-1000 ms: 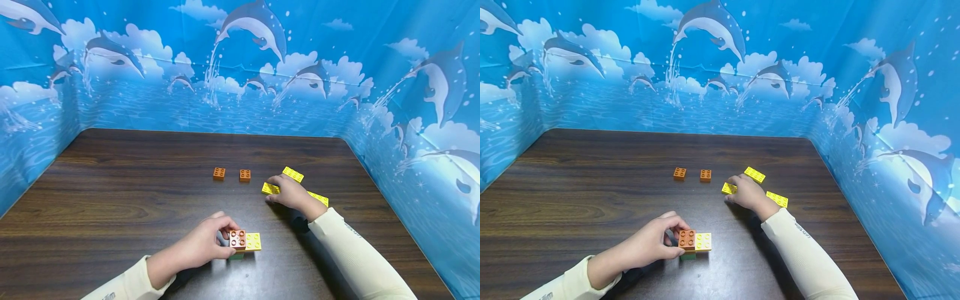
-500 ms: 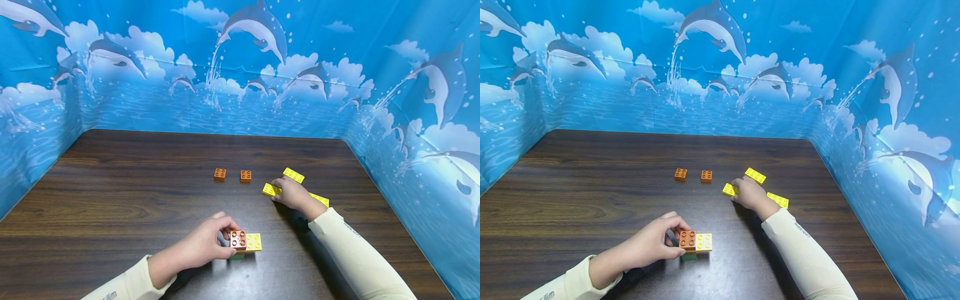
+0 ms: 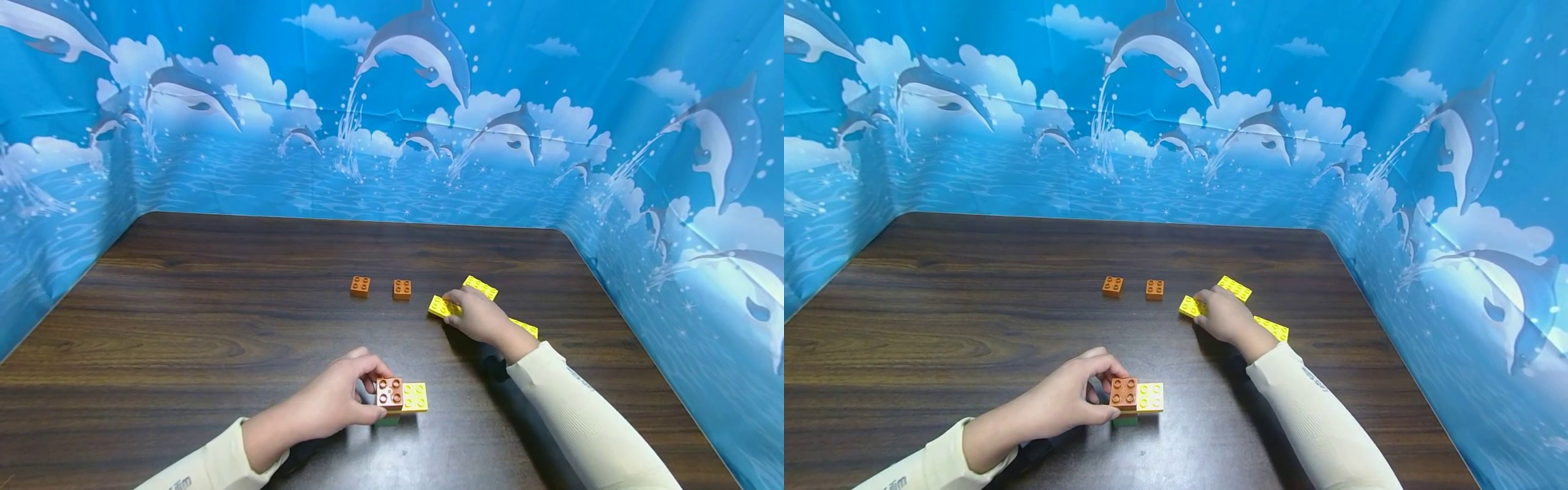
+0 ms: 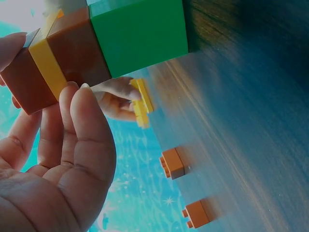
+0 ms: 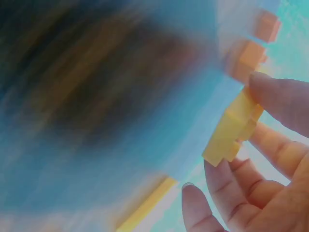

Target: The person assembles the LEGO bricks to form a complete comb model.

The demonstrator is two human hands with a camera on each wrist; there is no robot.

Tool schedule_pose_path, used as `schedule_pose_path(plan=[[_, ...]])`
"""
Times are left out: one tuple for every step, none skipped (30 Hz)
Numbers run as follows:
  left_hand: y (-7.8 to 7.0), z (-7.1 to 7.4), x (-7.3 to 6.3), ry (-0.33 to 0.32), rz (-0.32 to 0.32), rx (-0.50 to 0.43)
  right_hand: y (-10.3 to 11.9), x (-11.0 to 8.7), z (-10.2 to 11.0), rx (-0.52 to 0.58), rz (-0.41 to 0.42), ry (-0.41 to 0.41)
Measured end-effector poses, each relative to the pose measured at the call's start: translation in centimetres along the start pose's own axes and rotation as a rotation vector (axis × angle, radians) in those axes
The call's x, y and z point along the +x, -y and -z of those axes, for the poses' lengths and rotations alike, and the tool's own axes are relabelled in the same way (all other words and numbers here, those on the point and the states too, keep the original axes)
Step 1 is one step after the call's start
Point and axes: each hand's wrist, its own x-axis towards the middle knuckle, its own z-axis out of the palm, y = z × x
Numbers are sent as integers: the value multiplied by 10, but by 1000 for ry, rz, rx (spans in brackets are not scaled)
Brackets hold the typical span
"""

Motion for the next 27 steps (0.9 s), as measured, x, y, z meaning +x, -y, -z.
schedule_pose_path(plan=[[0,0,0,1,3,0,2,-2,1,13,9,-10],[0,0,0,3,5,1,4,-3,1,25,14,-19],[0,0,0,4,7,1,7,-5,2,35,25,-28],[0,0,1,5,10,1,9,-7,2,42,37,-35],[0,0,1,7,13,1,11,-9,3,50,46,-42],[0,0,1,8,15,-1,14,-11,3,56,56,-49],[0,0,1,10,16,-2,16,-12,3,62,63,-53],[0,1,1,11,18,-3,18,-14,3,64,72,-58],[0,1,1,12,19,-4,21,-16,3,67,80,-63],[0,1,1,14,21,-6,23,-18,4,70,84,-68],[0,1,1,14,21,-8,25,-20,4,73,89,-73],[0,1,1,15,21,-9,27,-23,4,74,100,-79],[0,1,1,15,21,-10,29,-25,4,76,106,-85],[0,1,1,15,23,-10,31,-27,5,79,114,-91],[0,1,1,15,24,-9,34,-30,6,82,122,-98],[0,1,1,14,24,-8,36,-33,7,83,134,-105],[0,1,1,14,26,-7,38,-36,8,85,148,-112],[0,1,1,16,29,-8,41,-39,10,87,161,-121],[0,2,1,17,31,-8,44,-42,11,88,173,-130],[0,2,1,17,31,-8,46,-46,13,89,189,-137],[0,2,1,17,29,-10,48,-49,14,89,206,-146],[0,2,1,16,26,-13,51,-52,15,88,222,-153],[0,2,1,16,24,-16,53,-55,16,88,237,-159],[1,2,1,16,22,-18,55,-58,16,86,253,-165],[1,2,1,15,19,-19,56,-61,17,86,269,-169],[1,1,1,16,18,-20,58,-64,17,88,285,-175],[1,1,1,17,17,-19,59,-66,17,86,301,-180]])
